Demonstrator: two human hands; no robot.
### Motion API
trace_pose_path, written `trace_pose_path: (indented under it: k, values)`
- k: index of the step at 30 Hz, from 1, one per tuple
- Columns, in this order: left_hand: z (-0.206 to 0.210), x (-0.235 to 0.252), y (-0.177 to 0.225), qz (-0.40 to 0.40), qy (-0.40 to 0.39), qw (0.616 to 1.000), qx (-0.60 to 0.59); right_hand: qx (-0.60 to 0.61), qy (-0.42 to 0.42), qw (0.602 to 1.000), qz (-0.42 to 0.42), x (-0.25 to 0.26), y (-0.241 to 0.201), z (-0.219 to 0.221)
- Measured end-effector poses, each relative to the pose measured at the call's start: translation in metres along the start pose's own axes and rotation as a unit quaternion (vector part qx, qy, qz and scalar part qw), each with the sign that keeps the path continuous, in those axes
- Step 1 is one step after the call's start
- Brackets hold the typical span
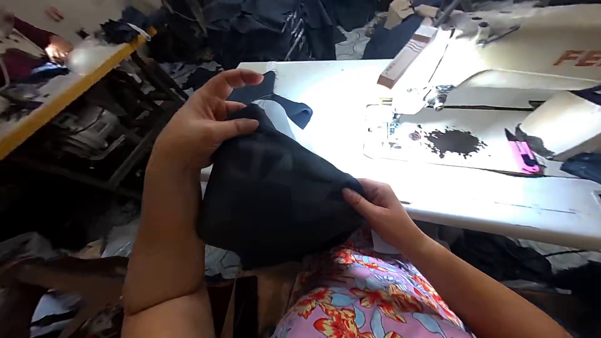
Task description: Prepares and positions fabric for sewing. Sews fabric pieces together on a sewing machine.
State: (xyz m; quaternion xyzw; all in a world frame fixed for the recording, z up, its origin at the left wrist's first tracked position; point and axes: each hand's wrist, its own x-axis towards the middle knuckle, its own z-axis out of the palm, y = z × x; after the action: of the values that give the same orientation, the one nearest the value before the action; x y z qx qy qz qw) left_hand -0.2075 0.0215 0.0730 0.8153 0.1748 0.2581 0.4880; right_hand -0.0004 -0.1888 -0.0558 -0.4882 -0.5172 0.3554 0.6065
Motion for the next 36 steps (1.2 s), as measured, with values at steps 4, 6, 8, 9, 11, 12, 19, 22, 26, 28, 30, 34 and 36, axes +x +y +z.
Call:
trace_pose_path:
  k: [4,6,8,9,11,12,19,22,26,28,30,34,36]
  values:
    - [-0.013,-0.026,0.011,0.076,0.028,0.990,0.112,0.000,0.052,0.996,-0.073,0.008,-0.002,0.016]
    - [-0.014,-0.032,0.013,0.085,0.047,0.987,0.128,0.012,0.053,0.995,-0.081,0.009,-0.005,0.022]
    - [-0.011,-0.034,0.013,0.084,0.067,0.986,0.127,0.015,0.062,0.995,-0.071,0.010,-0.007,0.028]
    - [-0.009,-0.034,0.011,0.089,0.077,0.985,0.125,0.008,0.068,0.996,-0.059,0.010,-0.007,0.030]
    - [-0.006,-0.033,0.007,0.109,0.084,0.984,0.114,0.004,0.071,0.997,-0.009,0.013,-0.006,0.033]
    - [-0.004,-0.033,0.006,0.123,0.080,0.984,0.106,0.016,0.068,0.997,0.036,0.014,-0.005,0.035]
    - [-0.003,-0.036,0.000,0.147,0.055,0.979,0.133,0.235,0.090,0.932,0.260,0.025,0.010,0.050]
    - [-0.007,-0.039,-0.006,0.119,0.079,0.977,0.157,0.201,0.121,0.956,0.175,0.022,0.018,0.049]
    - [-0.012,-0.043,-0.016,0.093,0.101,0.977,0.164,0.134,0.051,0.986,0.083,0.016,0.022,0.044]
    - [-0.011,-0.044,-0.018,0.086,0.102,0.978,0.162,0.094,0.039,0.994,0.036,0.014,0.025,0.046]
    - [-0.008,-0.044,-0.019,0.081,0.104,0.977,0.165,0.048,0.049,0.998,-0.011,0.013,0.028,0.049]
    - [-0.005,-0.043,-0.018,0.085,0.110,0.972,0.192,-0.037,0.067,0.996,-0.054,0.015,0.028,0.046]
    - [-0.005,-0.042,-0.019,0.089,0.113,0.964,0.222,-0.091,0.076,0.991,-0.064,0.015,0.028,0.043]
